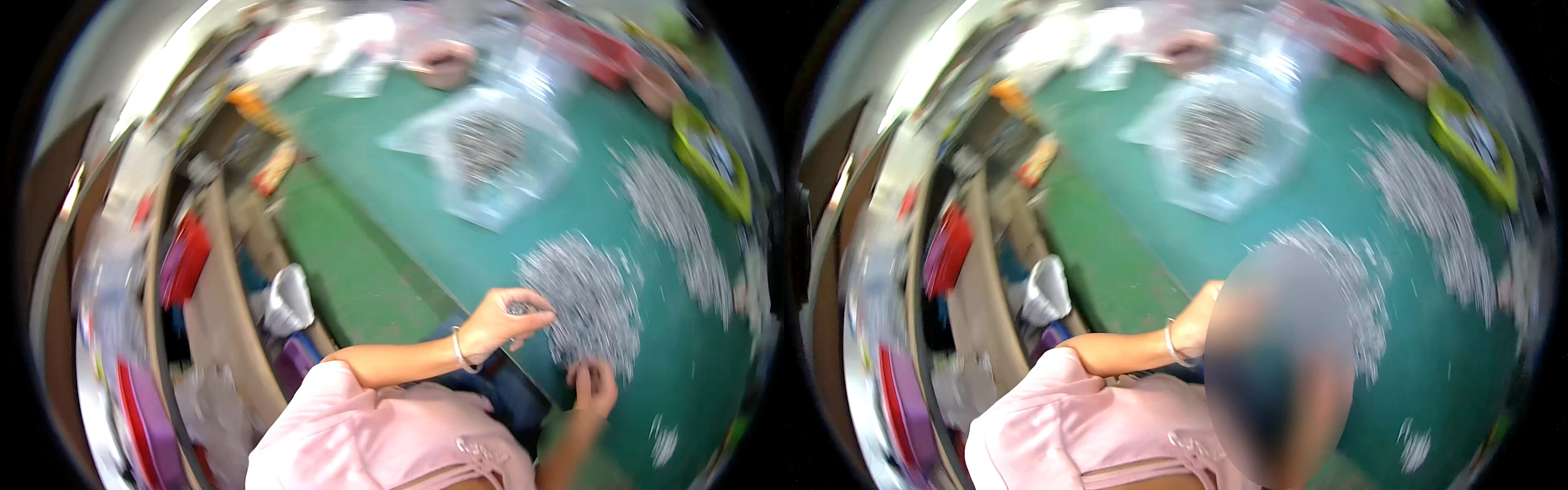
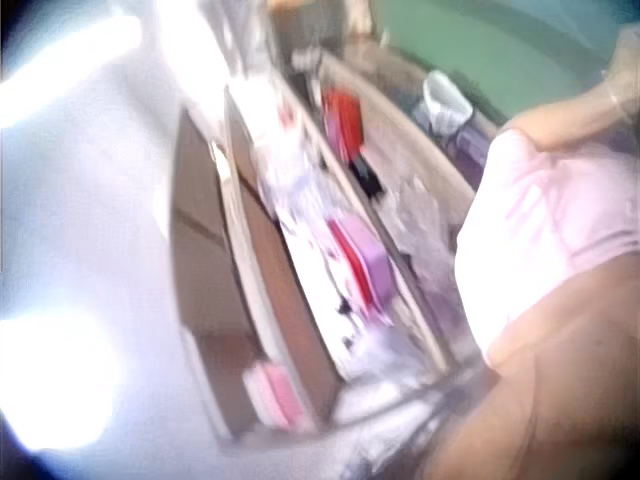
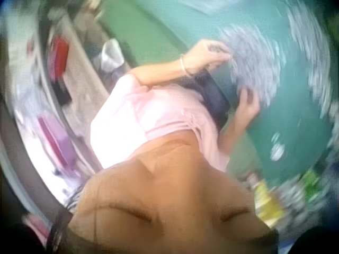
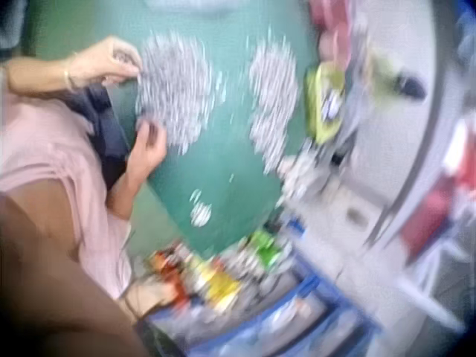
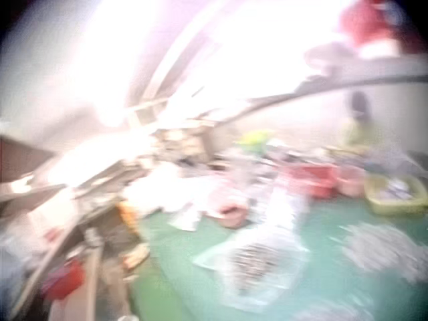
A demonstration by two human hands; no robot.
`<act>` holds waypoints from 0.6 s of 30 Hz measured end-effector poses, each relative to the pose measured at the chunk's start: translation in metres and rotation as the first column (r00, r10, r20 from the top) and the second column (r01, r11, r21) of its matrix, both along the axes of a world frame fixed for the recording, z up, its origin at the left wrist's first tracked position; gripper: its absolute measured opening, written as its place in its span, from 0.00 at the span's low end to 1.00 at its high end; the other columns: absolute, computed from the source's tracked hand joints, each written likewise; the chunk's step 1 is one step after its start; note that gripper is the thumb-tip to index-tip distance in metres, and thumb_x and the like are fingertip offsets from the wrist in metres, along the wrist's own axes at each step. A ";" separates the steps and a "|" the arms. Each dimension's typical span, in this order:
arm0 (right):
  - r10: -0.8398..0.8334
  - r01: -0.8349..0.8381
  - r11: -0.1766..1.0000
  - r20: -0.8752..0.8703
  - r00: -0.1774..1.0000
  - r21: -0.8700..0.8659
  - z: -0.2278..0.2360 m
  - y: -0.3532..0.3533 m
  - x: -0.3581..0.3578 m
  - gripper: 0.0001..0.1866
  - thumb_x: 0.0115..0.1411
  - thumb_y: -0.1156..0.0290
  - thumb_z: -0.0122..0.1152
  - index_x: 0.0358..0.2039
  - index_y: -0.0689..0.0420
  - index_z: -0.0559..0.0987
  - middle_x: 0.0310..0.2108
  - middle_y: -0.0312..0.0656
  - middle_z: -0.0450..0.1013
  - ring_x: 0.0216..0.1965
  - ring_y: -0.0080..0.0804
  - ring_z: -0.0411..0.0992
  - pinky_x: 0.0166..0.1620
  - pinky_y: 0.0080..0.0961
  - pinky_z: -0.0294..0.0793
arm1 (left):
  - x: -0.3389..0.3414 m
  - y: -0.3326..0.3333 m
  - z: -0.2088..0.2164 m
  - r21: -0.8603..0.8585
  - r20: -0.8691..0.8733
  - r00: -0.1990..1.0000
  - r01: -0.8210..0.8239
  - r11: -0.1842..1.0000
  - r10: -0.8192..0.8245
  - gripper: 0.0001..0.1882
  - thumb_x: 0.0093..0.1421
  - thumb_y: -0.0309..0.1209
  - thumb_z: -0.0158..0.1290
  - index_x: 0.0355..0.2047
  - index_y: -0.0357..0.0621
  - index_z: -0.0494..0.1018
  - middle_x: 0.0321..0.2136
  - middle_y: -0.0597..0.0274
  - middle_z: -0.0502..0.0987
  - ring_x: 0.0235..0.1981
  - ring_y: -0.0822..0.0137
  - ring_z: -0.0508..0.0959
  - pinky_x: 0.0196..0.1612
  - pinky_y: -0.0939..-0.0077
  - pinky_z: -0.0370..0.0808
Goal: The person sits at a green workbench and assembles small silver metal hooks by hand. They pick up individual hooks and small white components, attach them together, and place the finished items into a clear plastic bag.
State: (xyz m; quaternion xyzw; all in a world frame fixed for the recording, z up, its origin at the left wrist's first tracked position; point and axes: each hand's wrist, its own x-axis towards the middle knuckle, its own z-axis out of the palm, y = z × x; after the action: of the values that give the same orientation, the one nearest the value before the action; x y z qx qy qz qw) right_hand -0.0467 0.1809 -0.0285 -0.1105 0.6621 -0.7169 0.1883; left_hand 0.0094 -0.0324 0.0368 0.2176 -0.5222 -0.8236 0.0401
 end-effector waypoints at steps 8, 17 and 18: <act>0.126 -0.087 0.968 -0.159 0.979 0.235 0.052 -0.031 0.040 0.13 0.60 0.74 0.56 0.43 0.65 0.73 0.37 0.47 0.73 0.39 0.34 0.71 0.43 0.28 0.73 | 0.144 -0.161 0.050 -0.419 -0.324 0.621 -0.771 0.480 0.714 0.10 0.54 0.31 0.60 0.33 0.38 0.76 0.21 0.67 0.75 0.14 0.80 0.68 0.13 0.85 0.64; 0.410 -0.206 0.858 -0.385 0.827 0.471 0.070 -0.067 0.059 0.13 0.60 0.70 0.56 0.44 0.64 0.73 0.37 0.49 0.73 0.39 0.34 0.71 0.44 0.29 0.72 | 0.429 -0.361 0.161 -0.296 -0.822 -0.286 -0.524 -0.798 0.493 0.10 0.50 0.31 0.61 0.28 0.36 0.77 0.20 0.61 0.77 0.14 0.73 0.71 0.17 0.78 0.68; 0.366 -0.182 0.875 -0.366 0.855 0.449 0.071 -0.072 0.060 0.14 0.61 0.70 0.56 0.44 0.64 0.73 0.37 0.48 0.73 0.39 0.34 0.71 0.44 0.29 0.72 | 0.418 -0.356 0.185 -0.220 -0.844 -0.399 -0.351 -0.910 0.358 0.10 0.46 0.31 0.61 0.24 0.36 0.78 0.22 0.55 0.78 0.24 0.63 0.76 0.31 0.68 0.72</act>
State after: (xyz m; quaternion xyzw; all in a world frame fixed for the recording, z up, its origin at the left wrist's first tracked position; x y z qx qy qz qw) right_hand 0.0138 0.1088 0.0420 -0.3242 0.7956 -0.4880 0.1545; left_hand 0.4273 -0.3880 0.2221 0.4652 -0.3455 0.1237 0.8056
